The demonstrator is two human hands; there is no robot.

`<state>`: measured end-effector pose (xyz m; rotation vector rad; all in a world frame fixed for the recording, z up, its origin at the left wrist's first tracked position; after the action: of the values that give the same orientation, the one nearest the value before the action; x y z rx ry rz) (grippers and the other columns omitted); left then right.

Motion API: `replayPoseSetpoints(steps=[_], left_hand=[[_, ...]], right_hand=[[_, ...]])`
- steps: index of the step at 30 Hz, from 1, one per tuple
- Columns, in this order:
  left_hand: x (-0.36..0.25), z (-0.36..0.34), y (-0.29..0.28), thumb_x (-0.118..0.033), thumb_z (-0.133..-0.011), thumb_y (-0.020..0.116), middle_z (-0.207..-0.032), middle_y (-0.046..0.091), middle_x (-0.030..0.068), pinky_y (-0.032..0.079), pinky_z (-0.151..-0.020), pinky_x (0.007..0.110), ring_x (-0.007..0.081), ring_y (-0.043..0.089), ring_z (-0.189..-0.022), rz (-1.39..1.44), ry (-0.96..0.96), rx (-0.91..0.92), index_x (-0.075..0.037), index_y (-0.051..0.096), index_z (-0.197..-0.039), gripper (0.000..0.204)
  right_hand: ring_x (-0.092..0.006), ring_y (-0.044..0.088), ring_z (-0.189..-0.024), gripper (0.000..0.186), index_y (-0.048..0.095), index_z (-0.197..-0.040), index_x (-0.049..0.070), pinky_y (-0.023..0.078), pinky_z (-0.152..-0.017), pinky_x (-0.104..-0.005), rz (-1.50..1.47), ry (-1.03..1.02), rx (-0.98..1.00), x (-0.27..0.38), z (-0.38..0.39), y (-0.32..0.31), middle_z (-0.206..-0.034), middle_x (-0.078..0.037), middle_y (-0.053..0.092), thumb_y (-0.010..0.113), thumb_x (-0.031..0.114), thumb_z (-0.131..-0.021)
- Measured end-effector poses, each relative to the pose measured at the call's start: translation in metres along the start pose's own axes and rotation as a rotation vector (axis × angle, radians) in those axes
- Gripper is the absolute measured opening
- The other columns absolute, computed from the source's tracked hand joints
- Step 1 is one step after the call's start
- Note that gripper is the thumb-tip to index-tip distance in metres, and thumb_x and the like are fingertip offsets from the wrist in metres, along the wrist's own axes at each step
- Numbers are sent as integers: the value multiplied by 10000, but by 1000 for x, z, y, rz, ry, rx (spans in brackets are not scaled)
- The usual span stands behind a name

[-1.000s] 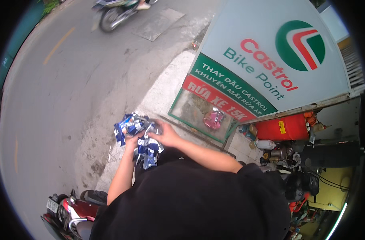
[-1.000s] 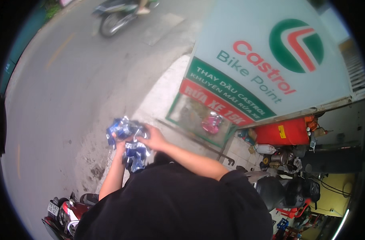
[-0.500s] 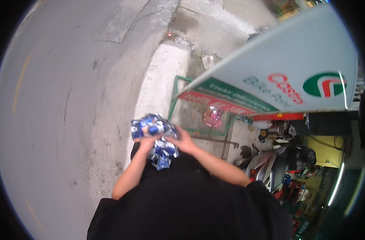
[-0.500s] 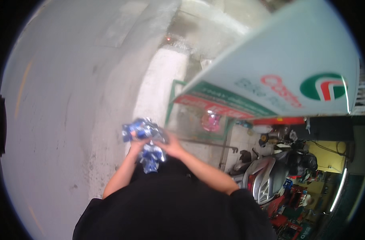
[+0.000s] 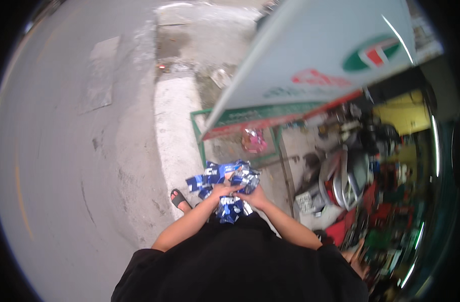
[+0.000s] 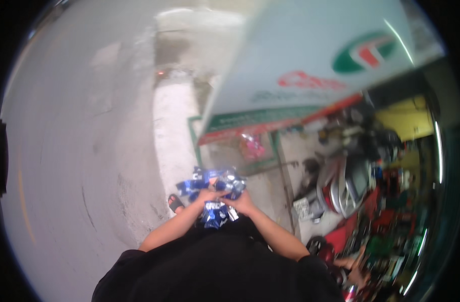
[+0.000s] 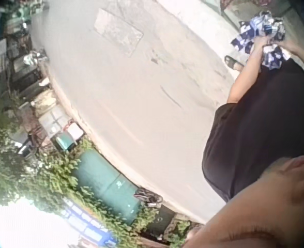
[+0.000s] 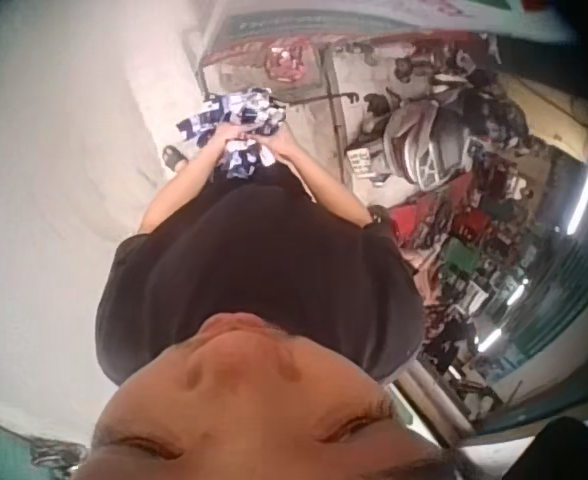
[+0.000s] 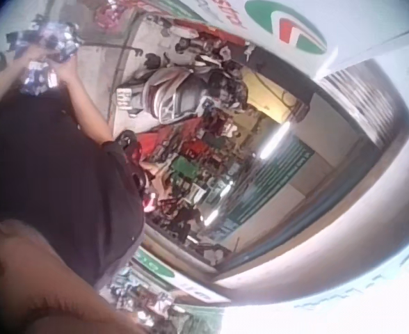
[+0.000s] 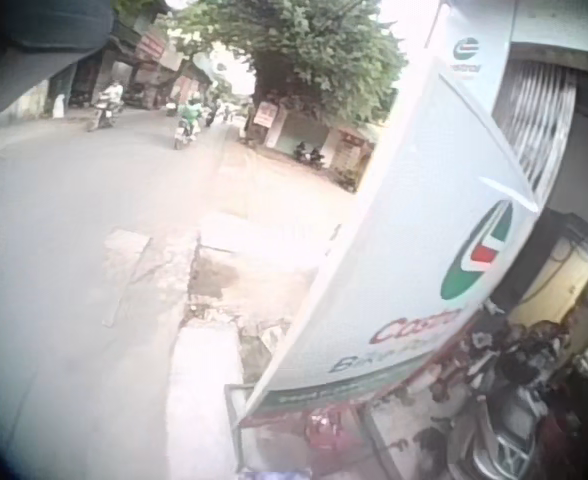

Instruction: The person unwraps a tire using a tool, removes the wrapping by hand, and places the tire and the plastic wrapping on the ground before sorting small components in a tray.

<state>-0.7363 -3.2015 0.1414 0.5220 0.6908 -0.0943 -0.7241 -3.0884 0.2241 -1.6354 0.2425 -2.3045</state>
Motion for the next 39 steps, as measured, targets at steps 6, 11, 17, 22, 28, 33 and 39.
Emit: replayPoseSetpoints(steps=[6, 11, 17, 22, 28, 33, 39], left_hand=[[18, -18, 128, -177, -718, 828, -879, 672, 63, 502, -628, 287, 117, 613, -710, -234, -103, 136, -6, 669, -984, 354], [101, -119, 233, -330, -815, 698, -932, 691, 102, 521, -728, 340, 231, 663, -861, -897, 246, 275, -107, 665, -1069, 340], [165, -159, 347, -517, -885, 484, -1168, 640, 123, 466, -902, 396, 344, 614, -1050, -1427, 553, 638, -215, 637, -1185, 452], [124, -105, 398, -276, -820, 698, -1002, 682, 87, 492, -829, 314, 175, 629, -932, -519, -550, 561, -42, 655, -1132, 392], [57, -186, 351, -231, -699, 839, -1156, 632, 114, 486, -905, 340, 208, 603, -1058, -493, 69, 342, -7, 521, -1301, 717], [41, -275, 294, -143, -818, 702, -1201, 600, 145, 481, -904, 367, 259, 586, -1071, -130, -16, 241, 29, 471, -1325, 582], [123, -397, 209, -215, -849, 630, -1146, 625, 109, 497, -729, 343, 257, 618, -936, -40, -247, -339, -36, 501, -1318, 518]], right_hand=[[-177, 593, -1000, 513, 569, -1165, 11, 496, -841, -324, -377, 89, -257, -72, 74, -95, -1095, -77, 622, 796, 48, -707], [-178, 603, -991, 453, 560, -1168, 34, 506, -846, -328, -593, 147, -423, -160, 132, -178, -1099, -61, 613, 713, -40, -748], [-192, 605, -993, 440, 557, -1165, 27, 501, -857, -334, -673, 229, -648, -215, 180, -260, -1099, -74, 609, 719, 6, -756], [-179, 595, -1003, 425, 606, -1108, 41, 486, -840, -316, -8, -12, -762, -188, 182, -345, -1091, -48, 623, 780, 195, -753], [-159, 573, -1042, 548, 557, -1231, 50, 472, -849, -319, -504, 286, -840, -266, 130, -390, -1139, -66, 608, 775, 232, -762], [-195, 596, -958, 454, 557, -1143, 80, 523, -772, -372, -1114, 320, -931, -335, 87, -458, -1037, -51, 613, 709, -46, -734], [-216, 598, -1001, 471, 466, -1263, 41, 529, -836, -357, -968, 184, -1060, -445, -42, -536, -1181, -79, 566, 553, -115, -827]])
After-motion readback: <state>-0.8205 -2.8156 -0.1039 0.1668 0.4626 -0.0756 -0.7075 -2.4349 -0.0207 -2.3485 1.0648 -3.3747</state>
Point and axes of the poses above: each hand's wrist, its own z-axis away from the middle knuckle, its own y-axis out of the palm, x = y × z, the point moved 8 cm from there along -z, towards the middle knuckle
